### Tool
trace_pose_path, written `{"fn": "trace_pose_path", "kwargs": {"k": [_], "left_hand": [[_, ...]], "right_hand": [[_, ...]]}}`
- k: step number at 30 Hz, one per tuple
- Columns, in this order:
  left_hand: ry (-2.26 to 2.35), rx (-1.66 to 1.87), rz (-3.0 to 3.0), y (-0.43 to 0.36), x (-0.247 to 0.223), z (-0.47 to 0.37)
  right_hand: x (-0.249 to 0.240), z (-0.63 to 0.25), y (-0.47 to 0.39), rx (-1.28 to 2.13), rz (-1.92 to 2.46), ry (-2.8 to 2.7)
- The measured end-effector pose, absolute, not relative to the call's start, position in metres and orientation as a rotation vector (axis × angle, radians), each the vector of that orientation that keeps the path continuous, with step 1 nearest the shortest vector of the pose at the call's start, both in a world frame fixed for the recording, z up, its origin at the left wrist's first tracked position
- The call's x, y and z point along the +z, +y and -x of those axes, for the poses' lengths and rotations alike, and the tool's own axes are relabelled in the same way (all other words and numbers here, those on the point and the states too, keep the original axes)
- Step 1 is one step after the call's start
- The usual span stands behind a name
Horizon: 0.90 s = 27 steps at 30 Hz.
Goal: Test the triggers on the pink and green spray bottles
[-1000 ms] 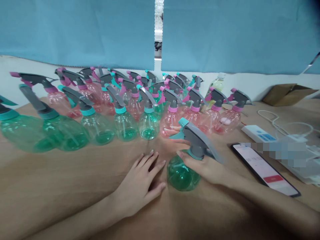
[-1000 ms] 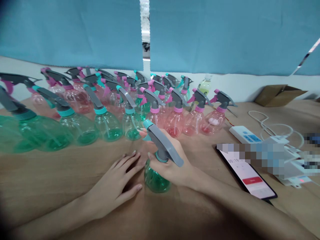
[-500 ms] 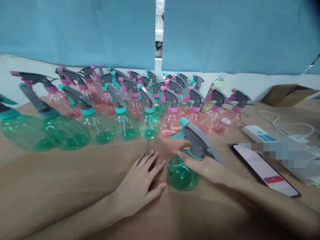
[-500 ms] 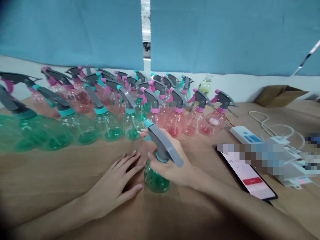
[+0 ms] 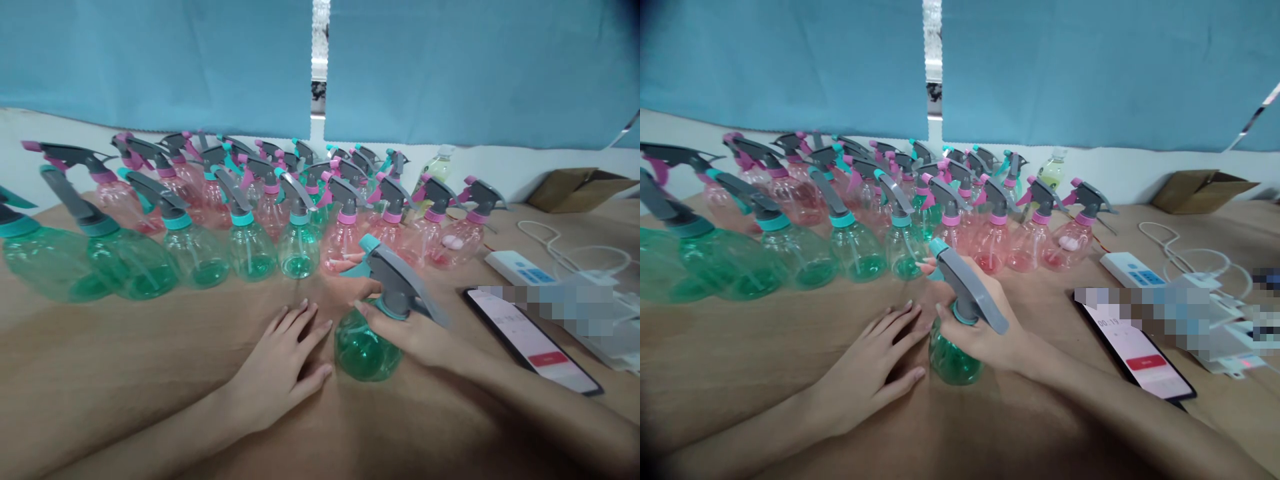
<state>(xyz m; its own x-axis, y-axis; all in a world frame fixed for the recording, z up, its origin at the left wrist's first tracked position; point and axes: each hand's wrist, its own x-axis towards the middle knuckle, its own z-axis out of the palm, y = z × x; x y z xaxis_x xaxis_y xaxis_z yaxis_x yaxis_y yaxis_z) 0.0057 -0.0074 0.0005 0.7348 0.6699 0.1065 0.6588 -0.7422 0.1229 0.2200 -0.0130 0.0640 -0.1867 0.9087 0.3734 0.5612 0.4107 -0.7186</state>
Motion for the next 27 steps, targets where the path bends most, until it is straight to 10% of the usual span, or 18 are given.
{"fn": "trace_pose_path", "kwargs": {"k": [27], "left_hand": [[1.081, 0.221, -2.852, -0.0091, 0.0002, -0.0049]], "right_hand": [[0.0646, -0.2184, -0.0121, 0.588, 1.182, -1.839]]}}
